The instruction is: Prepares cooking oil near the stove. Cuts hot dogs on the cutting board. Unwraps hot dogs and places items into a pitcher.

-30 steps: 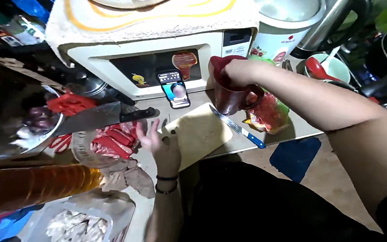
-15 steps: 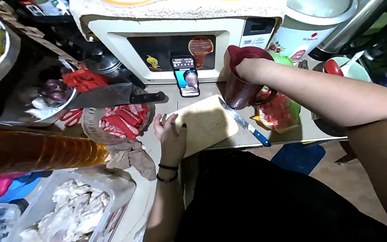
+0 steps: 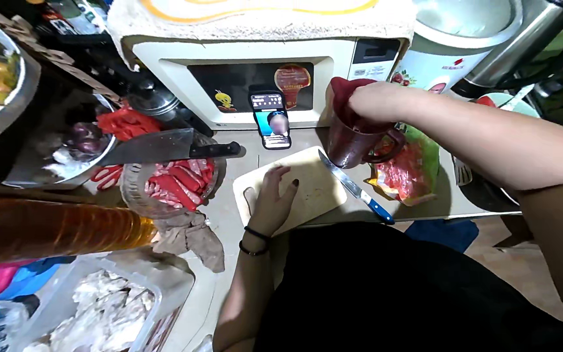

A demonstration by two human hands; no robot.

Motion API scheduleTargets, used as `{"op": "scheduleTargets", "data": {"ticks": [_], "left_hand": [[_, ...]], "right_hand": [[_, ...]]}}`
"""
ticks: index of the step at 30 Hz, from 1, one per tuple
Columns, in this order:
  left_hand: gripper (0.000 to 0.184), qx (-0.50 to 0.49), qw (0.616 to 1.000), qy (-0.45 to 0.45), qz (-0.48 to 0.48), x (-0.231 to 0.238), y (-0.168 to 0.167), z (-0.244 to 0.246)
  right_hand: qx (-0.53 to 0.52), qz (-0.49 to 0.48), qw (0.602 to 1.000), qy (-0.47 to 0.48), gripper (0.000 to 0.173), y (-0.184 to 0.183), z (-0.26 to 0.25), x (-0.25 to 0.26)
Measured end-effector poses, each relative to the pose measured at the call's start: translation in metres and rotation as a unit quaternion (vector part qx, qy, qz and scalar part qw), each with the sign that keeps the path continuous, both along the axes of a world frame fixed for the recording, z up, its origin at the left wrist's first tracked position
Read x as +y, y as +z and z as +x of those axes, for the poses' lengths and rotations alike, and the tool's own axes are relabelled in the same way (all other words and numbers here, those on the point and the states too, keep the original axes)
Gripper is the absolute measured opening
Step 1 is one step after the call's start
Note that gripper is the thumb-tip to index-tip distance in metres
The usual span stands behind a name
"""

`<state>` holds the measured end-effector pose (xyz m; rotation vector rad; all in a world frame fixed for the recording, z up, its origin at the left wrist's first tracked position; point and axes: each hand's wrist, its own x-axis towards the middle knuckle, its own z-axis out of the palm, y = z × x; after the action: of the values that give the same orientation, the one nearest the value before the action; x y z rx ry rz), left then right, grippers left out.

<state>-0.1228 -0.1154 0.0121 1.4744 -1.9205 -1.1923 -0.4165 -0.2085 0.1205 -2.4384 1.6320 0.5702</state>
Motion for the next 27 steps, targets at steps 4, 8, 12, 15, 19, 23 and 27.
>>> {"op": "scheduleTargets", "data": {"ticks": [4, 8, 12, 15, 19, 23, 27], "left_hand": [[0.041, 0.067, 0.998, -0.019, -0.004, -0.004, 0.006, -0.005], [0.038, 0.161, 0.982, -0.090, 0.036, -0.004, 0.015, -0.029], [0.032, 0.237, 0.955, -0.157, -0.084, -0.005, 0.035, -0.071], [0.031, 0.164, 0.927, -0.144, -0.306, -0.018, 0.063, -0.106], [0.049, -0.033, 0.939, -0.140, -0.314, -0.041, 0.088, -0.151], [0.045, -0.062, 0.962, -0.166, -0.209, -0.053, 0.096, -0.177], [0.040, 0.004, 0.967, -0.152, -0.205, -0.056, 0.090, -0.182]], "right_hand": [[-0.211, -0.065, 0.975, 0.021, 0.019, 0.032, -0.036, 0.014], [-0.444, -0.112, 0.888, -0.050, 0.022, 0.041, -0.061, 0.051], [-0.706, -0.112, 0.688, -0.123, 0.026, 0.009, -0.054, 0.065], [-0.821, -0.100, 0.523, -0.207, 0.034, -0.002, -0.038, 0.064], [-0.886, -0.110, 0.393, -0.221, 0.044, 0.001, -0.024, 0.051], [-0.906, -0.132, 0.361, -0.176, 0.038, 0.010, -0.019, 0.044], [-0.881, -0.185, 0.408, -0.152, 0.029, 0.011, -0.025, 0.040]]}}
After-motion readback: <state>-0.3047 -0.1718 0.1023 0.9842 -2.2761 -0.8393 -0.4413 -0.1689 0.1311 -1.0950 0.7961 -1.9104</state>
